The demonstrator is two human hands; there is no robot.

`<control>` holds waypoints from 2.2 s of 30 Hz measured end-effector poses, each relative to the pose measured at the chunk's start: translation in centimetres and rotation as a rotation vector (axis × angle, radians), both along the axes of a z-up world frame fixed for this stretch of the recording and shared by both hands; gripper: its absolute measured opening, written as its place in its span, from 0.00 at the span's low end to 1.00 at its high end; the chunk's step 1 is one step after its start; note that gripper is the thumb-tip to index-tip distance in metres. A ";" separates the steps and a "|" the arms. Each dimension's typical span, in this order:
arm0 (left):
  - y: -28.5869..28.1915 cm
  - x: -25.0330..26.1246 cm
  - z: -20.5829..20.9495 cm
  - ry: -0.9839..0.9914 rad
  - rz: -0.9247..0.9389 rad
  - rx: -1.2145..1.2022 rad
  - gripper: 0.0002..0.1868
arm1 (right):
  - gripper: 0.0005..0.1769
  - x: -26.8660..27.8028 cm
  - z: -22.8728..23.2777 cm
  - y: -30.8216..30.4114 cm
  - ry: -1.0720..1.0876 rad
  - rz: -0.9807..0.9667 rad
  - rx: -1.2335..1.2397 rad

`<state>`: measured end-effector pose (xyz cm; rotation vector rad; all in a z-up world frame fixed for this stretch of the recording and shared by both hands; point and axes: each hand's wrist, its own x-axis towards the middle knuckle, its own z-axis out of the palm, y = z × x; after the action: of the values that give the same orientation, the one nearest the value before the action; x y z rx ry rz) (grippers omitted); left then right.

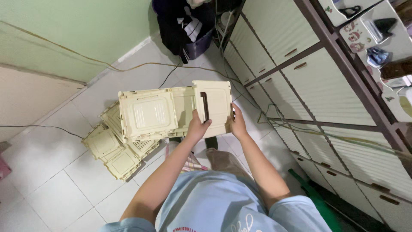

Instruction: The person assembles collapsible plastic crates by unfolding the sides, inserting the base panel, and closing the lid. The person repeats this process for multiple crates, stacking the finished ones.

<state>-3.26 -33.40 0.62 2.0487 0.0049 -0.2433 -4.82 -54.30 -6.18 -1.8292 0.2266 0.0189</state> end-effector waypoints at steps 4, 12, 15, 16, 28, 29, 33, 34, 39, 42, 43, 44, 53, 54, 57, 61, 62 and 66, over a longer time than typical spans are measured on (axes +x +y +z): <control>2.0 0.6 -4.9 0.008 0.142 0.028 0.25 | 0.30 -0.4 -0.4 -0.9 0.015 -0.015 -0.231; 2.7 1.3 -7.5 -0.166 0.194 0.334 0.22 | 0.28 -1.3 0.0 -1.5 0.220 0.000 -0.110; 1.6 1.3 -6.2 0.109 0.220 0.274 0.30 | 0.26 -1.2 -0.6 -1.4 0.232 -0.038 0.075; 1.3 1.2 -5.8 0.133 0.229 0.265 0.30 | 0.25 -1.3 -0.7 -1.5 0.250 -0.039 0.105; 0.9 2.0 -5.5 0.162 0.295 0.211 0.29 | 0.24 -2.1 0.1 -2.5 0.323 -0.100 0.275; 0.8 1.8 -5.6 0.169 0.306 0.200 0.29 | 0.23 -2.1 0.0 -2.5 0.277 -0.115 0.245; 0.8 1.6 -5.5 0.186 0.317 0.127 0.30 | 0.20 -1.2 0.4 -2.7 0.218 -0.135 0.304; 0.9 1.3 -5.3 0.151 0.307 0.123 0.30 | 0.20 -1.1 0.8 -2.9 0.208 -0.109 0.284; 2.7 1.3 -2.0 0.008 0.212 -0.003 0.27 | 0.20 0.2 4.3 -3.3 0.166 -0.042 0.265; 4.2 2.3 0.2 -0.117 0.036 -0.100 0.26 | 0.19 0.6 7.1 -3.2 0.053 -0.035 0.324; 4.6 2.9 0.8 -0.127 0.038 -0.024 0.26 | 0.17 0.8 8.1 -3.1 0.001 -0.021 0.325; 4.9 3.4 1.3 -0.135 0.042 0.051 0.27 | 0.15 1.0 9.1 -3.0 -0.048 -0.007 0.324; 7.6 5.3 3.5 0.263 0.313 -1.006 0.39 | 0.12 0.7 14.9 -0.5 -0.457 0.170 -0.191; 7.9 4.9 3.8 0.271 0.323 -0.968 0.39 | 0.13 0.4 14.8 -0.2 -0.498 0.162 -0.251; 8.3 4.2 4.4 0.287 0.343 -0.718 0.33 | 0.20 -0.4 14.0 0.3 -0.561 0.219 -0.403; 8.6 3.9 3.4 0.078 0.159 -0.215 0.36 | 0.21 -1.6 11.9 1.4 -0.562 0.293 -0.500; 8.6 4.0 2.8 0.046 0.144 -0.058 0.36 | 0.19 -1.8 11.3 1.6 -0.547 0.316 -0.510; 9.3 3.7 0.0 -0.118 0.089 0.311 0.35 | 0.19 -2.3 9.1 2.3 -0.497 0.372 -0.542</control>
<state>0.47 -24.12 0.65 2.3628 0.0647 -0.0684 -7.13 -52.04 2.87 -2.3200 -0.5068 -0.2567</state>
